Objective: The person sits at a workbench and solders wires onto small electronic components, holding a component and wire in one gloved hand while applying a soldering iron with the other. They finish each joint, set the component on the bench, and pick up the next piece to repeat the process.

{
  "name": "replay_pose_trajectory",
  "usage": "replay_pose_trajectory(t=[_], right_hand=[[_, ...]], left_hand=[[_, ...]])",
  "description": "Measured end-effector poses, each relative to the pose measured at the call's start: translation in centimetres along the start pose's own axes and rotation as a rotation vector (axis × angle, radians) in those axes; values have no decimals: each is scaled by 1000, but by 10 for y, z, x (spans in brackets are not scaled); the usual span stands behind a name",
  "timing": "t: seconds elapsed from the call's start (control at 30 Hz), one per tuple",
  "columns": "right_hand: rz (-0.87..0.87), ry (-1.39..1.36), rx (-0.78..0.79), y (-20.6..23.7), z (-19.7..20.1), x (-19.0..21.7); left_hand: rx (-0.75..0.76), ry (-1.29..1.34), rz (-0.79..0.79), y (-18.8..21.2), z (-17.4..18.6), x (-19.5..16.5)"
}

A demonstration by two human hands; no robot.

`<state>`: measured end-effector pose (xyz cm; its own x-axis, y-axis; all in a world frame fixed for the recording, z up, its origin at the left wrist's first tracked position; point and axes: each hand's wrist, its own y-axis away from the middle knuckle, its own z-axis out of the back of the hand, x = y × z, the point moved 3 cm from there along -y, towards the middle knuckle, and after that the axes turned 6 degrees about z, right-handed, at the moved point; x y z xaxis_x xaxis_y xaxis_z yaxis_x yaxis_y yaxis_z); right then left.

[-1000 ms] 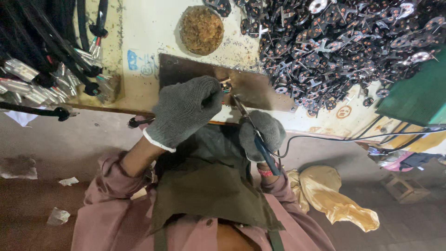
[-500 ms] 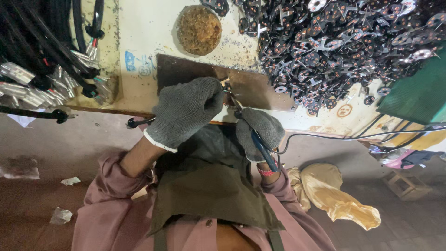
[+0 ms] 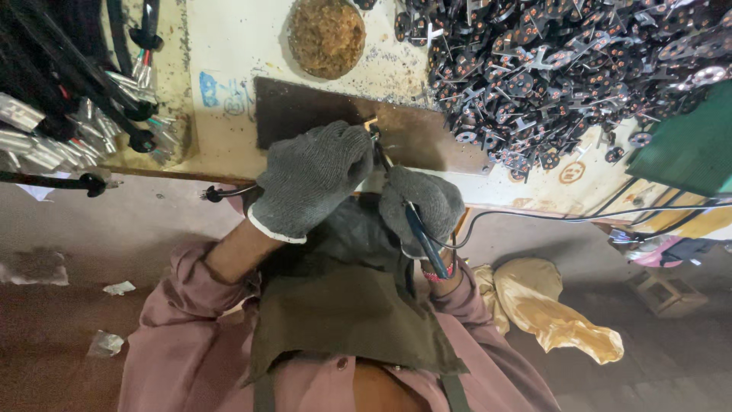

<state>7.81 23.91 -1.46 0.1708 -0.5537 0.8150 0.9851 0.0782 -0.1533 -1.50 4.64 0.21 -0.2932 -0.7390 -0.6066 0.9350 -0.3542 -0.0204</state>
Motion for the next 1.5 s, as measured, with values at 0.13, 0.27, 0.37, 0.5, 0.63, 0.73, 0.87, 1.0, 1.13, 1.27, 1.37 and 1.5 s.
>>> replay_pose_trajectory(t=[0.13,0.27,0.37,0.5,0.63,0.73,0.87,1.0,1.13,1.27,1.37,1.5], right_hand=[[-91,-120,-20,6,-6,0],[-226,-268,-53,3,-9,1],[14,41,23,-6,-5,9],[21,-67,-7,-13,0,9],[54,-15,10,-16,1,10],[90,20,-4,-16,1,10],[101,40,-22,-15,2,7],[15,-46,16,-15,-1,4],[-84,-195,-46,-17,-7,4],[-104,-139,-97,-20,-12,9],[-100,-91,-119,-22,-11,11],[-99,-106,-112,-23,-9,12]], left_hand=[[8,32,-16,2,1,5],[30,79,3,0,-1,8],[21,78,0,-2,-1,7],[32,105,-6,-3,1,7],[98,95,0,-5,1,10],[103,153,3,-6,2,10],[121,114,27,-7,0,10],[166,141,41,-9,-2,12],[201,63,33,-9,-5,13],[171,91,34,-8,-4,11],[143,86,20,-6,-2,9],[132,129,29,-6,1,9]])
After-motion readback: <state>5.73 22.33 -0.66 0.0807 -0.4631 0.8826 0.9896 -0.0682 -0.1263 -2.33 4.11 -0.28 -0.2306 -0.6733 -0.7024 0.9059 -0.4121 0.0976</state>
